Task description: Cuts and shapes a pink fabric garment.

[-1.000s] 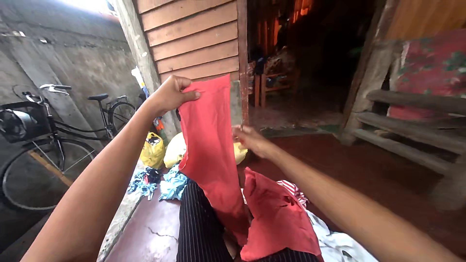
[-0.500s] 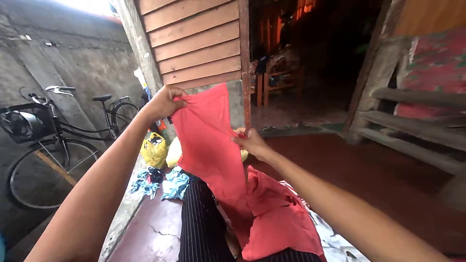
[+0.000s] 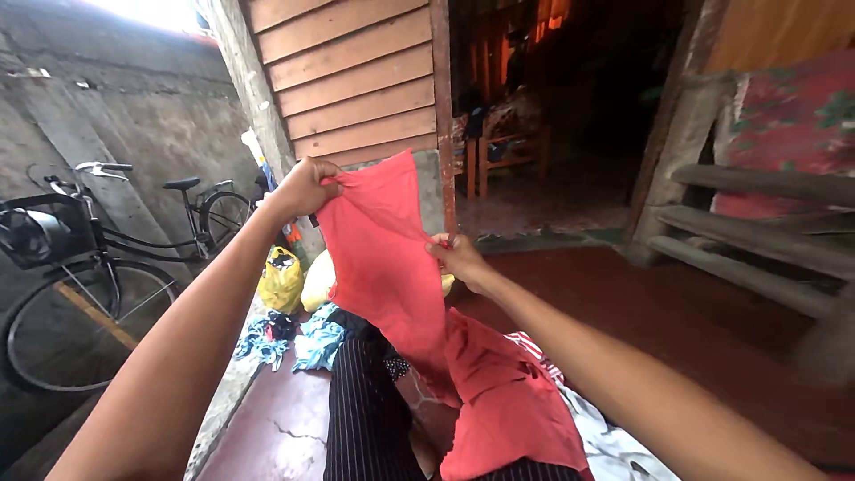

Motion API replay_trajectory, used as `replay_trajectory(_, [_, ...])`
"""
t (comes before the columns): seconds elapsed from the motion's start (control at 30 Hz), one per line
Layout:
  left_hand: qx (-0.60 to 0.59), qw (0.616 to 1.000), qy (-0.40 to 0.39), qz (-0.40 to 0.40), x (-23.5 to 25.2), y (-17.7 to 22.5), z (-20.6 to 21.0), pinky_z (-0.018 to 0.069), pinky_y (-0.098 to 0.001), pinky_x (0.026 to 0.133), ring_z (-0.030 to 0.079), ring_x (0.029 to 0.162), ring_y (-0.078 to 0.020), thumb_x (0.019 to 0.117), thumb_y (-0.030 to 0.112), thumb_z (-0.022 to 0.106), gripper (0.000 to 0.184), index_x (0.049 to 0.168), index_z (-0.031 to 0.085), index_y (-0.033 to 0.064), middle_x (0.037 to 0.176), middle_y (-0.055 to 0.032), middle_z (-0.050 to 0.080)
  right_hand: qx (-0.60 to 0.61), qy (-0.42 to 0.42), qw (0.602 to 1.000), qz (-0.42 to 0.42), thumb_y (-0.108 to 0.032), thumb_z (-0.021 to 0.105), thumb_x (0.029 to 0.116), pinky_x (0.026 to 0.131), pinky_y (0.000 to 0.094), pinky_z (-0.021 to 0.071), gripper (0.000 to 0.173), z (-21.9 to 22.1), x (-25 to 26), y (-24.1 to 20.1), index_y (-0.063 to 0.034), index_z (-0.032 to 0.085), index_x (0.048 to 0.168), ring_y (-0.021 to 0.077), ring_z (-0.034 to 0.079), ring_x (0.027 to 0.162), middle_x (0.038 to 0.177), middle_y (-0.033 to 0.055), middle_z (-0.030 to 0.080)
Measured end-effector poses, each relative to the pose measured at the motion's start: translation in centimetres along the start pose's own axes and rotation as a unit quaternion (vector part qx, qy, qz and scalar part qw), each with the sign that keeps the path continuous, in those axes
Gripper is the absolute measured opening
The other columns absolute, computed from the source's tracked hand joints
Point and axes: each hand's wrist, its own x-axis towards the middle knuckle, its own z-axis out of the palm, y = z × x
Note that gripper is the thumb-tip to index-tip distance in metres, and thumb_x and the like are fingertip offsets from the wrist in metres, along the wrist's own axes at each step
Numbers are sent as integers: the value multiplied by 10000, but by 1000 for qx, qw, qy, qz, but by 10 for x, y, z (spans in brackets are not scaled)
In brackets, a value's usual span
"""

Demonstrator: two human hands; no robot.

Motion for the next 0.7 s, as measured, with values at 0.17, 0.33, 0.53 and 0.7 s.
replay_trajectory(0.17, [13, 1000, -9, 4, 2, 1, 1, 562, -368, 755, 662, 754, -123, 991, 64, 624, 112, 1019, 724, 21, 871, -86, 710, -9, 2, 1000, 8, -151, 605, 1038, 679, 394, 575, 171, -3, -1, 0, 1, 639, 1109, 200, 645, 749, 904, 143, 644])
replay_trajectory(0.33, [15, 1000, -10, -8, 2, 4, 2, 567, -374, 748, 669, 745, -136, 983, 84, 649, 105, 1012, 729, 24, 861, -89, 712, -9, -13, 999, 38, -190, 585, 1053, 682, 391, 575, 206, -5, -2, -2, -13, 622, 1153, 203, 643, 755, 931, 146, 636])
replay_trajectory(0.53, [-22, 999, -9, -49, 1, 13, 3, 575, -330, 714, 668, 708, -112, 981, 120, 671, 113, 982, 726, 22, 827, -73, 712, -57, -3, 998, 25, -218, 578, 1056, 773, 485, 552, 255, -3, 1, 5, -15, 639, 1198, 274, 651, 884, 1021, 185, 655])
replay_trajectory(0.7, [-82, 986, 12, -145, 3, 22, 10, 578, -337, 702, 668, 687, -131, 962, 151, 701, 156, 938, 700, -3, 800, -87, 704, -120, 41, 992, 6, -251, 565, 1060, 847, 545, 540, 300, 0, 7, 4, -19, 652, 1228, 336, 670, 981, 1117, 210, 669])
